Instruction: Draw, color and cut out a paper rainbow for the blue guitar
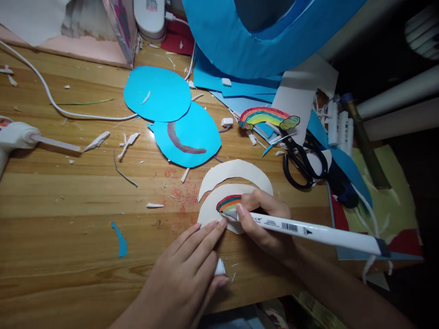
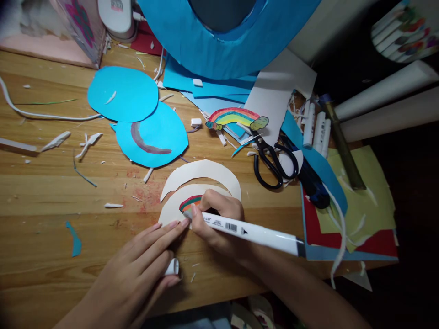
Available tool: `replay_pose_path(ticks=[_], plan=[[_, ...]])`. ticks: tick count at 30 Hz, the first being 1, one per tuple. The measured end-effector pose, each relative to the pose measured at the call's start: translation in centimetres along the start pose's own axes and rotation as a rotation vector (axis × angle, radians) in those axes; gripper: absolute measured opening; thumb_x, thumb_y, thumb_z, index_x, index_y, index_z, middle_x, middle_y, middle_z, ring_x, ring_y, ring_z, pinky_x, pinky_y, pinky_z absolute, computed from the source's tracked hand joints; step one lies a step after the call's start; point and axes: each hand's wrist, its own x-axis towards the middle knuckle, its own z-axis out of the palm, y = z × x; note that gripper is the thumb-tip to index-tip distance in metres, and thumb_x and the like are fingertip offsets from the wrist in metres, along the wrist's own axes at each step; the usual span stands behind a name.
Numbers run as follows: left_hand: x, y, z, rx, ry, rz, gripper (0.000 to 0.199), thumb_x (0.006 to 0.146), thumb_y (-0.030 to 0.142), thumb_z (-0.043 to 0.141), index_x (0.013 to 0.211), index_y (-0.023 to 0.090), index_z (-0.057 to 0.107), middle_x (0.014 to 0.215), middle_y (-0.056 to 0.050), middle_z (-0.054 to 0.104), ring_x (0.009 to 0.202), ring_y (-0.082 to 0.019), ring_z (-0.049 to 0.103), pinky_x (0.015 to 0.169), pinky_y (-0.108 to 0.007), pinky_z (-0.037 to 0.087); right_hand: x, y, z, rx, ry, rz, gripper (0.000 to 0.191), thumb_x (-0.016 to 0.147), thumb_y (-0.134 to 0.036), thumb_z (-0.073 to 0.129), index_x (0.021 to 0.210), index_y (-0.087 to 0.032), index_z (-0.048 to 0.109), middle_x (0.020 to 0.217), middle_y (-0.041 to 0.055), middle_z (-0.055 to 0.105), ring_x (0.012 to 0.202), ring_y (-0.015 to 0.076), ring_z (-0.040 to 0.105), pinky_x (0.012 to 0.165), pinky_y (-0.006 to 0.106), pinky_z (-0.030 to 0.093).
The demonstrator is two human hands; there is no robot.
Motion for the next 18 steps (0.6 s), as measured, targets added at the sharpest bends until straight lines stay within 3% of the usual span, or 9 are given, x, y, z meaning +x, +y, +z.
replay_pose_path(ticks=[7, 18], plan=[[0.46, 0.03, -0.48, 0.029, 0.001, 0.009, 0.028, 0.096, 0.027, 0.040, 0.104, 0.014, 0.063, 0.132, -0.006, 0.058, 0.120, -0.017, 0.052, 0.102, -0.029, 0.043, 0.12, 0.05, 0.48, -0.004, 0.006, -0.023, 0.027, 0.078, -0.013, 0.058, 0.061, -0.022, 0.040, 0.052, -0.0070, 0.041, 0.046, 0.0080, 0.039, 0.044, 0.022, 0.030], [0.50, 0.02, -0.59, 0.025, -0.010, 0.008, 0.028, 0.096, 0.026, 0.041, 0.107, 0.013, 0.063, 0.133, -0.007, 0.057, 0.121, -0.017, 0.052, 0.102, -0.031, 0.044, 0.15, 0.16, 0.55, -0.015, 0.011, -0.001, 0.027, 0.079, -0.015, 0.060, 0.061, -0.022, 0.042, 0.053, -0.0060, 0.049, 0.046, 0.0082, 0.044, 0.044, 0.022, 0.032]])
